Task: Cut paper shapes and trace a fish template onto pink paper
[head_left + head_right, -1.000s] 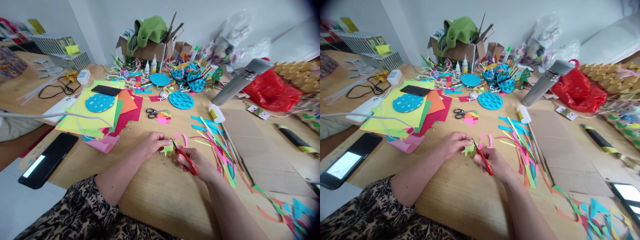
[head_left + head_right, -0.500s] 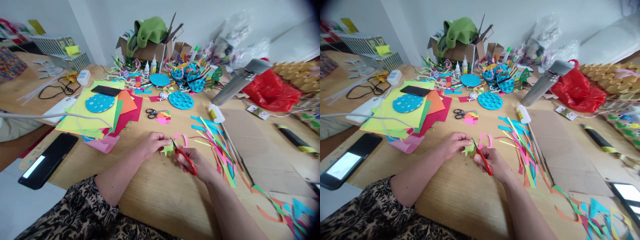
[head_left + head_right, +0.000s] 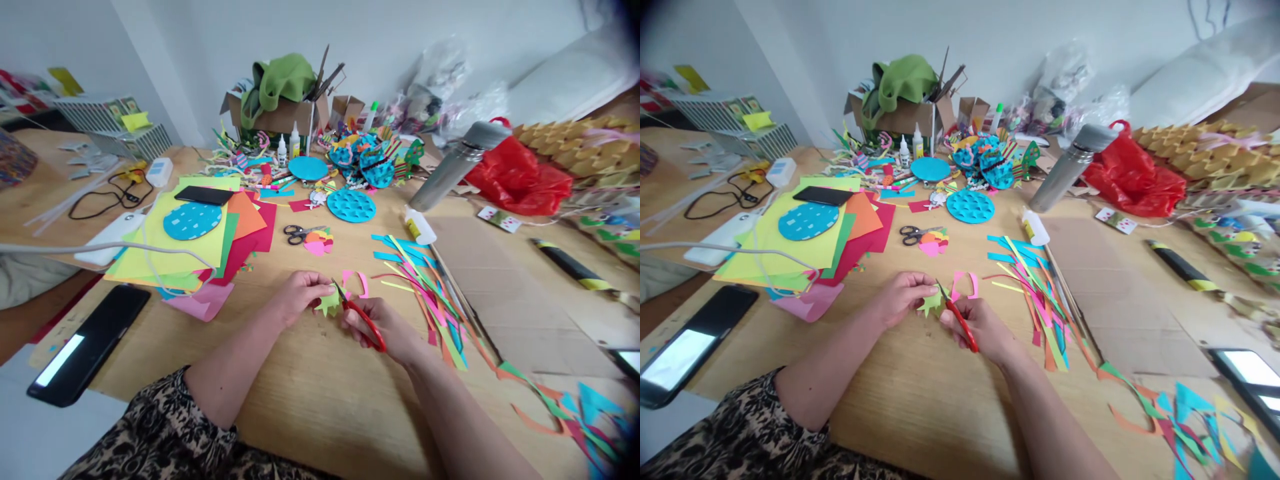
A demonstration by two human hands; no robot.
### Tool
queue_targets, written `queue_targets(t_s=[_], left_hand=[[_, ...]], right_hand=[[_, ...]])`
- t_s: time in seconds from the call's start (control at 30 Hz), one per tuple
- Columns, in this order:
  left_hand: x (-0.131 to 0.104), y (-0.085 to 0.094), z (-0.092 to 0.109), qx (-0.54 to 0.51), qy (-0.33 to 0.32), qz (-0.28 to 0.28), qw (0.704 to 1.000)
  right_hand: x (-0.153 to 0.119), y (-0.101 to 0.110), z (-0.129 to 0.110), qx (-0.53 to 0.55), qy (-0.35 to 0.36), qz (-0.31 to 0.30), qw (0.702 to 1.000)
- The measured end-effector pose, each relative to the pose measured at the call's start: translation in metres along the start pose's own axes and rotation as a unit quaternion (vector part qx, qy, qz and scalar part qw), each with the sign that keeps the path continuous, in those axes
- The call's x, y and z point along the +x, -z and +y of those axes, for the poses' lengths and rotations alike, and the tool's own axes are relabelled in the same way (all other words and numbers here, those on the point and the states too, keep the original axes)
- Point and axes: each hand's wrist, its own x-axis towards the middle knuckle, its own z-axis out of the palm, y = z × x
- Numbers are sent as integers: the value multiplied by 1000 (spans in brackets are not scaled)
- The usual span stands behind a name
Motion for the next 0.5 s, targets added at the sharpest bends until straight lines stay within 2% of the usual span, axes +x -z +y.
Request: queue_targets(t_s=[0.23, 0.5], left_hand=[[-4, -1, 5, 18, 1, -6, 1000], [-4, -2, 8, 13, 18, 19, 1000]], right_hand=[[1, -2, 1, 20, -17, 30, 999], [3, -3, 3, 42, -19, 53, 998]])
